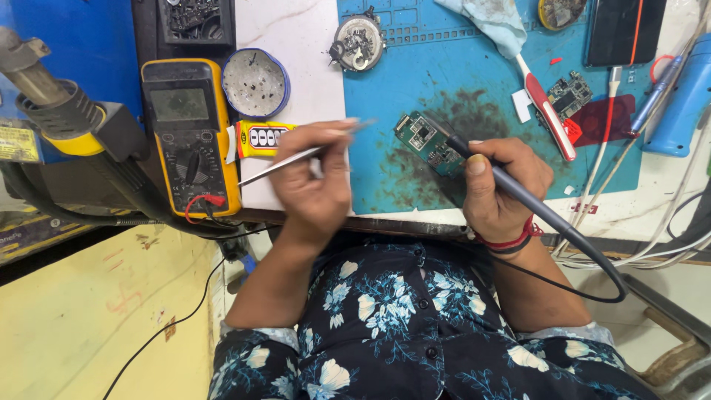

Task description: The person uses a soldering iron and tweezers to apply solder to multiple points on a small green circuit board. They repeatedly heat and adjust tiny components while holding the board steady with the other hand.

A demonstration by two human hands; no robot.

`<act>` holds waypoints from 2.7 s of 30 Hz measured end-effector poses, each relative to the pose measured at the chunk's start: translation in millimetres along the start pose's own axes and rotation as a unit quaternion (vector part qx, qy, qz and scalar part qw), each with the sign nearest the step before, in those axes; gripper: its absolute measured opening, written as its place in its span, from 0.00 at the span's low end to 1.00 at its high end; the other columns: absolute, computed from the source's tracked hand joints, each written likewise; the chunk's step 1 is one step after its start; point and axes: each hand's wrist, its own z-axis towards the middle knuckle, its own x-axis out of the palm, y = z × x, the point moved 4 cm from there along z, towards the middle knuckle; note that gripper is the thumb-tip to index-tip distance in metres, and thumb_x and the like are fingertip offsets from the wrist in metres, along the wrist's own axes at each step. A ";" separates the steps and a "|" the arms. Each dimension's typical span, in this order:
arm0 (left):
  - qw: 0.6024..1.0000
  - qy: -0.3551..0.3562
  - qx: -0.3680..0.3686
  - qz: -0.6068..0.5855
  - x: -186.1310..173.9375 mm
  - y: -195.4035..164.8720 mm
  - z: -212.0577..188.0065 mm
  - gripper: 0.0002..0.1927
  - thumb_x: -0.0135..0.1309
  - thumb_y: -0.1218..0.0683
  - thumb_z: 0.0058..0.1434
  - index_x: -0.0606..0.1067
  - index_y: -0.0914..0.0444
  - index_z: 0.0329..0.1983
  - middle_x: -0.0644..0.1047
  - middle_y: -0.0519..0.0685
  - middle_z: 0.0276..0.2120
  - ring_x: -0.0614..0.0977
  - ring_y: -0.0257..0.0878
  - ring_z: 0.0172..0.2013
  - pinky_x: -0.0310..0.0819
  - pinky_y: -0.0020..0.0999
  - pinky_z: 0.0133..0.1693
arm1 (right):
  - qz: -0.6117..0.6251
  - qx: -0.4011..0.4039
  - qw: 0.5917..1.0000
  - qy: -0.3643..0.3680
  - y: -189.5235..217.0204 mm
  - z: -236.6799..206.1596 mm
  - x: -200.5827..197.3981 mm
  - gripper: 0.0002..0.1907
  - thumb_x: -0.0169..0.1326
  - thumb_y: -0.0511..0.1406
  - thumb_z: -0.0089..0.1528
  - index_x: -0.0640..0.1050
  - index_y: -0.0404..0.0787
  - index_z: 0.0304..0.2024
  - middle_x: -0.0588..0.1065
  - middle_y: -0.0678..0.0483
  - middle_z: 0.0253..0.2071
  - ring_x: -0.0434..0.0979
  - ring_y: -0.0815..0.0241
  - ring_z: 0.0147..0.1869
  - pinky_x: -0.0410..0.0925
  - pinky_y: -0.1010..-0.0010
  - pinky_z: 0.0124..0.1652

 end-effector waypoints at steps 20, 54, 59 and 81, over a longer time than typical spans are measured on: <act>0.993 0.082 -0.076 0.040 42.4 10.4 -1.4 0.05 0.56 0.64 0.72 0.72 0.66 0.47 0.83 0.50 0.40 0.82 0.29 0.34 0.76 0.24 0.37 | -0.023 0.004 1.000 0.009 1.3 1.2 -0.3 0.12 0.56 0.36 0.72 0.76 0.36 0.34 0.72 0.52 0.27 0.71 0.59 0.26 0.61 0.70 0.30; 0.992 0.081 -0.065 0.073 43.5 6.7 4.0 0.05 0.56 0.64 0.71 0.73 0.64 0.46 0.82 0.48 0.37 0.79 0.28 0.29 0.73 0.25 0.32 | -0.038 -0.009 0.999 0.029 5.8 6.8 4.0 0.11 0.58 0.34 0.70 0.77 0.35 0.34 0.72 0.52 0.26 0.71 0.58 0.26 0.62 0.69 0.30; 0.991 0.085 -0.073 0.077 43.6 7.4 3.6 0.04 0.57 0.64 0.70 0.73 0.65 0.45 0.82 0.48 0.36 0.78 0.29 0.27 0.72 0.25 0.31 | -0.031 -0.010 0.999 0.025 5.5 6.8 4.3 0.11 0.58 0.35 0.70 0.76 0.35 0.34 0.72 0.52 0.26 0.71 0.58 0.26 0.62 0.70 0.30; 0.991 0.089 -0.075 0.067 44.2 8.5 3.1 0.04 0.56 0.64 0.70 0.73 0.65 0.46 0.83 0.49 0.37 0.81 0.30 0.30 0.74 0.25 0.33 | -0.030 -0.006 0.999 0.026 5.2 6.2 2.9 0.11 0.57 0.35 0.71 0.76 0.35 0.34 0.72 0.52 0.26 0.71 0.59 0.26 0.62 0.70 0.30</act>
